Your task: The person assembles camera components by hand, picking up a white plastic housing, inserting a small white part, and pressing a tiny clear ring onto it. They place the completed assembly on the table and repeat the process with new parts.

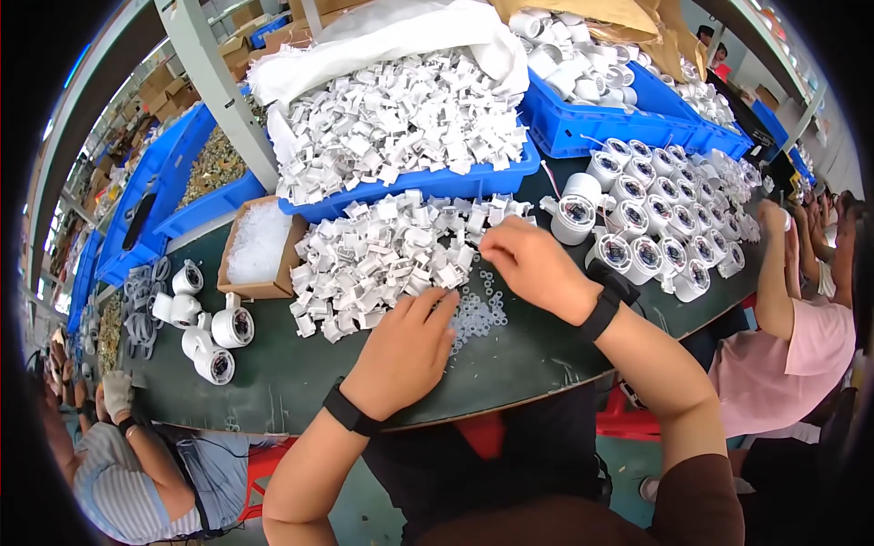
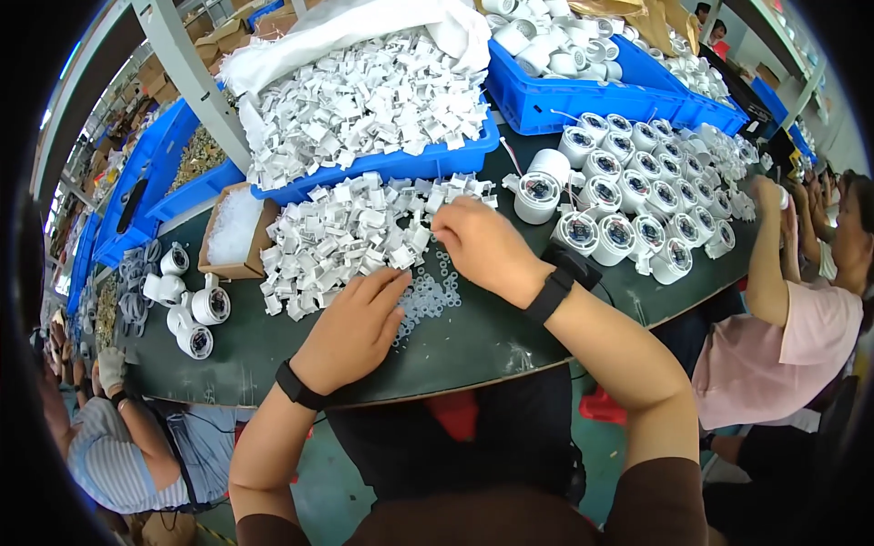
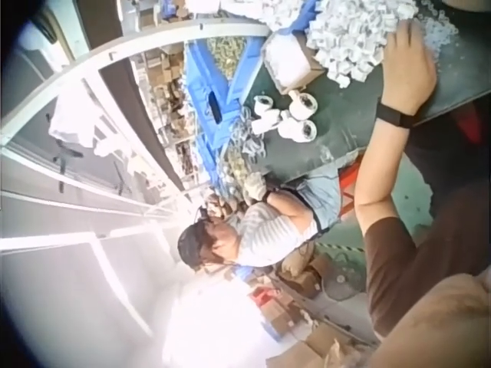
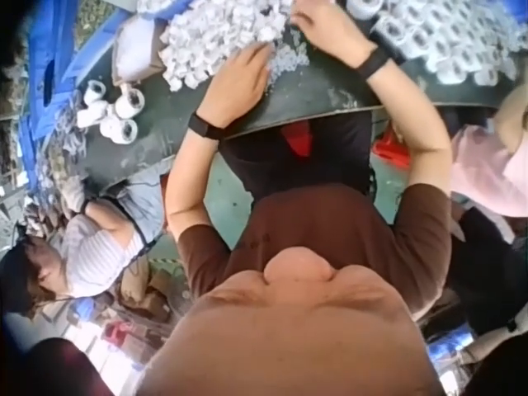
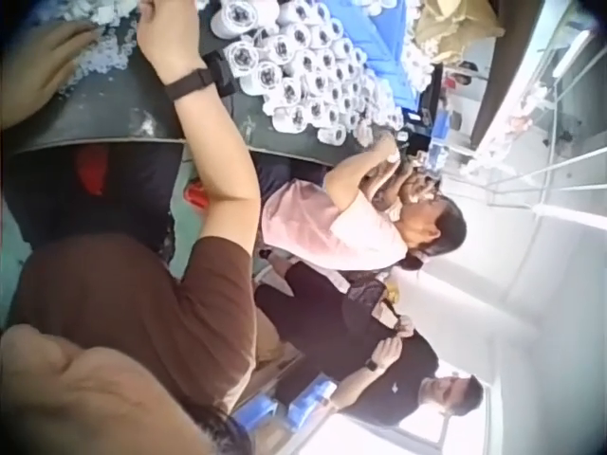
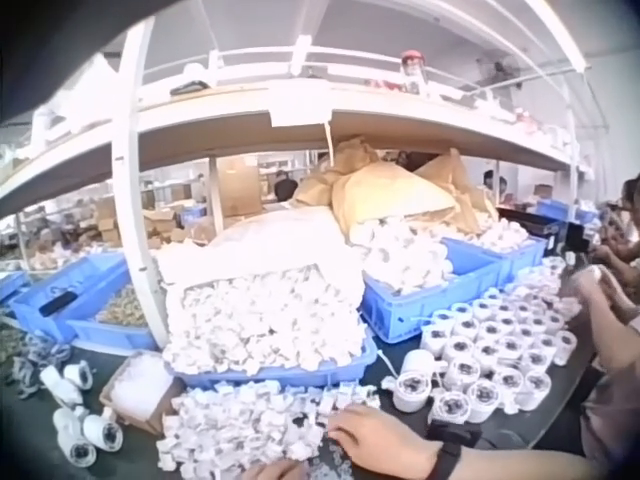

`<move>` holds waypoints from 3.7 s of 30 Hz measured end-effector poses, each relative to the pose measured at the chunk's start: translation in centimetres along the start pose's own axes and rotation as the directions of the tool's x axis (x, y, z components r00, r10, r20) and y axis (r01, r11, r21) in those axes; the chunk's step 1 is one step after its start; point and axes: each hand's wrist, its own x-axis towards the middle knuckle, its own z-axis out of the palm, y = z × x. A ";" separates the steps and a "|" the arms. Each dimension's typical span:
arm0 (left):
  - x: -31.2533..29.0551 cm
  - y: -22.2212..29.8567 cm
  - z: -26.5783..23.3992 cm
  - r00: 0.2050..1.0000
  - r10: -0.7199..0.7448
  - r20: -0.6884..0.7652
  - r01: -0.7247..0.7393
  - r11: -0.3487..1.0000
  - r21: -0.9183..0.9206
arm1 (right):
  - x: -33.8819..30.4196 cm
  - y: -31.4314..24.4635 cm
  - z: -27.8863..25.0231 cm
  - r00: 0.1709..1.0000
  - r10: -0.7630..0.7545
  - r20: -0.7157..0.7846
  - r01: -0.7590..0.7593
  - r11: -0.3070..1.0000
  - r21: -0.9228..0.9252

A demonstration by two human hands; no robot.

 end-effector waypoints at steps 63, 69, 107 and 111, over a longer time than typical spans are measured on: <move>-1.8 -1.6 0.8 0.983 0.101 0.150 -0.089 0.992 -0.088 | -5.9 -4.1 3.4 0.961 -0.053 0.272 0.071 0.996 -0.057; -3.3 -1.5 0.4 0.975 0.102 0.198 -0.076 0.988 -0.135 | -6.5 -5.5 4.2 0.959 -0.045 0.281 0.058 0.997 -0.041; -4.4 -1.6 -1.3 0.981 0.099 0.169 -0.082 0.991 -0.105 | -4.0 -4.6 4.4 0.951 0.011 0.308 -0.050 0.992 0.118; -5.7 -1.1 -2.0 0.981 0.049 0.187 -0.046 0.999 -0.025 | -4.9 -5.6 5.0 0.948 -0.092 0.306 0.039 0.984 0.175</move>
